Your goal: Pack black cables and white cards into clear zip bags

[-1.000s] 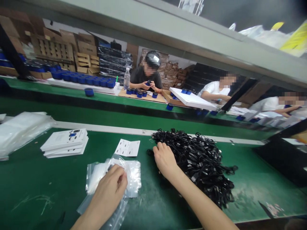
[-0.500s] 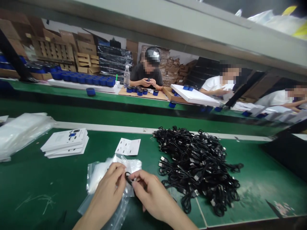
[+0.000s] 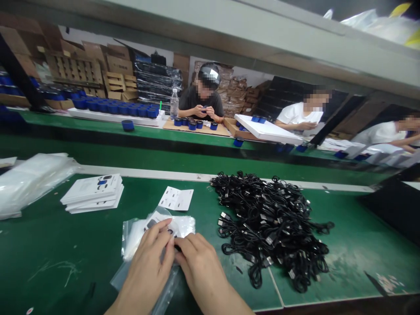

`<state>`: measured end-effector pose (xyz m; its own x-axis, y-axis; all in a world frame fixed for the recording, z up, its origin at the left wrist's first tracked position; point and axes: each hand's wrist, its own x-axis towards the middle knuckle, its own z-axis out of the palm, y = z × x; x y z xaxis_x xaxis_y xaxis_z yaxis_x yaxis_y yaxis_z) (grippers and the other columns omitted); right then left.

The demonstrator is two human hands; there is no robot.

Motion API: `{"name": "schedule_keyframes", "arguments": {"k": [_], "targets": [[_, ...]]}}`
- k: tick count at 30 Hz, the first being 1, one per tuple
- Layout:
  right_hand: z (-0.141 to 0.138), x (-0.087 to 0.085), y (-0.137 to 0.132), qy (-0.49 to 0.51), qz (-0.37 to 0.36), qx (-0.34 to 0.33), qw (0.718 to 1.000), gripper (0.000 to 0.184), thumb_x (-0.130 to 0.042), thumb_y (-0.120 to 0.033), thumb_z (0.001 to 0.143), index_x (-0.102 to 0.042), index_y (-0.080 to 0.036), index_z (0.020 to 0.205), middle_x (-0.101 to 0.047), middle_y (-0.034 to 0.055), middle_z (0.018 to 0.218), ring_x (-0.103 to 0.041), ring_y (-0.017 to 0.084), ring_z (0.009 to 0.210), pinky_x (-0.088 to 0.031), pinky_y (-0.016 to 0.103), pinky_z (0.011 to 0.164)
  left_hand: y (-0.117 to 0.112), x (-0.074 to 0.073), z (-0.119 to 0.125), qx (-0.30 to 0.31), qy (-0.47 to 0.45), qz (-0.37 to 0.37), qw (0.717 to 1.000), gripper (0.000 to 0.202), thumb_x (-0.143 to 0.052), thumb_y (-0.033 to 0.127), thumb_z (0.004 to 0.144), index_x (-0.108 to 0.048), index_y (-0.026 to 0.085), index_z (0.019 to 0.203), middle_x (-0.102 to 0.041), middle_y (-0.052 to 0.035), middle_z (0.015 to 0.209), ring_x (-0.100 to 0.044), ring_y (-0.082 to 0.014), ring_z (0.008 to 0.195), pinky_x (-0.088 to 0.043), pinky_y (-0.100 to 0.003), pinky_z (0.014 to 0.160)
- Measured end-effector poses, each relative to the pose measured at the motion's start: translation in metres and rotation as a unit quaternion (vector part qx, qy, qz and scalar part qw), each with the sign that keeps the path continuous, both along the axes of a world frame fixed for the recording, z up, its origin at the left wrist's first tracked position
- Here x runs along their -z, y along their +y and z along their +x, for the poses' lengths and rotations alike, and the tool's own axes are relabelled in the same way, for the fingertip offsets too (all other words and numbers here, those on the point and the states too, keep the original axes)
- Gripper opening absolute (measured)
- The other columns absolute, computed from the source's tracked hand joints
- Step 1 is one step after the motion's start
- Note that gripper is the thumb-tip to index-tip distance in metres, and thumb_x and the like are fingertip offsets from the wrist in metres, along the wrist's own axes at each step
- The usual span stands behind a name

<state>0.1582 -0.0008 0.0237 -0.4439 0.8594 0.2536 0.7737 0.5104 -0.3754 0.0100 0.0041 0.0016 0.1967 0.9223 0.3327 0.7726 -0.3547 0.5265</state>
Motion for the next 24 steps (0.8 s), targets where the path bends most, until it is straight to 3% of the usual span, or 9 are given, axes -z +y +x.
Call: {"name": "schedule_keyframes", "arguments": {"k": [3, 5, 9, 12, 15, 18, 20, 22, 24], "targets": [[0.008, -0.007, -0.005, 0.130, -0.108, -0.047, 0.985, 0.041, -0.060, -0.002, 0.081, -0.057, -0.016, 0.120, -0.066, 0.0054, 0.102, -0.062, 0.018, 0.096, -0.049, 0.025, 0.086, -0.001, -0.004, -0.002, -0.006, 0.001, 0.002, 1.000, 0.026, -0.035, 0.026, 0.092, -0.055, 0.021, 0.076, -0.058, -0.0128, 0.118, -0.056, -0.0272, 0.110, -0.050, -0.049, 0.090], [0.011, -0.005, -0.007, 0.186, -0.119, -0.048, 0.974, 0.047, -0.054, 0.001, 0.081, -0.054, -0.015, 0.126, -0.066, 0.0081, 0.110, -0.060, 0.019, 0.103, -0.047, 0.027, 0.090, -0.003, -0.006, -0.002, -0.011, 0.000, 0.006, 1.000, 0.027, -0.034, 0.025, 0.092, -0.053, 0.021, 0.074, -0.058, -0.0124, 0.119, -0.055, -0.0275, 0.110, -0.050, -0.050, 0.089], [0.005, 0.011, -0.007, 0.246, -0.041, 0.051, 0.967, 0.025, -0.056, -0.004, 0.079, -0.067, -0.012, 0.100, -0.072, 0.0105, 0.089, -0.067, 0.024, 0.082, -0.053, 0.033, 0.075, -0.008, -0.007, -0.002, 0.000, 0.008, 0.019, 1.000, 0.021, -0.037, 0.023, 0.091, -0.052, 0.023, 0.076, -0.053, -0.0104, 0.126, -0.051, -0.0269, 0.115, -0.051, -0.047, 0.087], [-0.003, 0.015, -0.009, 0.304, -0.087, 0.106, 0.943, 0.011, -0.059, -0.012, 0.079, -0.069, -0.014, 0.082, -0.071, 0.0091, 0.074, -0.067, 0.023, 0.067, -0.054, 0.031, 0.062, -0.013, -0.006, 0.000, 0.009, 0.015, 0.038, 0.999, 0.018, -0.039, 0.020, 0.090, -0.052, 0.024, 0.077, -0.049, -0.0091, 0.130, -0.049, -0.0254, 0.118, -0.051, -0.044, 0.089], [-0.007, 0.011, -0.013, 0.401, -0.204, 0.080, 0.889, 0.016, -0.054, -0.017, 0.082, -0.069, -0.016, 0.086, -0.071, 0.0071, 0.078, -0.069, 0.020, 0.068, -0.054, 0.026, 0.063, -0.020, -0.007, 0.006, -0.004, 0.002, 0.047, 0.999, 0.018, -0.040, 0.020, 0.089, -0.052, 0.024, 0.077, -0.048, -0.0072, 0.130, -0.047, -0.0242, 0.119, -0.049, -0.043, 0.091], [-0.008, 0.006, -0.013, 0.381, -0.167, 0.114, 0.902, 0.009, -0.055, -0.016, 0.079, -0.064, -0.017, 0.077, -0.067, 0.0046, 0.072, -0.067, 0.019, 0.067, -0.052, 0.027, 0.063, -0.027, -0.009, 0.014, -0.023, -0.046, 0.047, 0.998, 0.019, -0.039, 0.020, 0.090, -0.053, 0.024, 0.078, -0.047, -0.0064, 0.132, -0.045, -0.0231, 0.122, -0.045, -0.042, 0.097], [-0.008, 0.006, -0.011, 0.370, -0.122, 0.164, 0.906, 0.011, -0.058, -0.014, 0.072, -0.059, -0.017, 0.083, -0.065, 0.0045, 0.076, -0.064, 0.019, 0.068, -0.051, 0.028, 0.063, -0.031, -0.009, 0.018, -0.026, -0.072, 0.055, 0.996, 0.020, -0.038, 0.019, 0.091, -0.053, 0.023, 0.080, -0.044, -0.0070, 0.134, -0.043, -0.0226, 0.124, -0.042, -0.041, 0.100], [-0.010, 0.005, -0.007, 0.406, -0.153, 0.153, 0.888, 0.023, -0.058, -0.014, 0.072, -0.056, -0.016, 0.095, -0.065, 0.0053, 0.083, -0.064, 0.018, 0.071, -0.051, 0.027, 0.064, -0.033, -0.009, 0.020, -0.011, -0.071, 0.068, 0.995, 0.018, -0.039, 0.018, 0.090, -0.054, 0.024, 0.083, -0.042, -0.0066, 0.134, -0.045, -0.0211, 0.123, -0.043, -0.037, 0.099], [-0.010, 0.003, -0.003, 0.440, -0.221, 0.089, 0.866, 0.022, -0.054, -0.014, 0.077, -0.059, -0.016, 0.098, -0.066, 0.0039, 0.082, -0.064, 0.016, 0.071, -0.050, 0.025, 0.065, -0.033, -0.010, 0.018, 0.005, -0.049, 0.077, 0.996, 0.017, -0.040, 0.016, 0.090, -0.054, 0.025, 0.091, -0.042, -0.0064, 0.135, -0.045, -0.0198, 0.124, -0.043, -0.036, 0.100]]}}
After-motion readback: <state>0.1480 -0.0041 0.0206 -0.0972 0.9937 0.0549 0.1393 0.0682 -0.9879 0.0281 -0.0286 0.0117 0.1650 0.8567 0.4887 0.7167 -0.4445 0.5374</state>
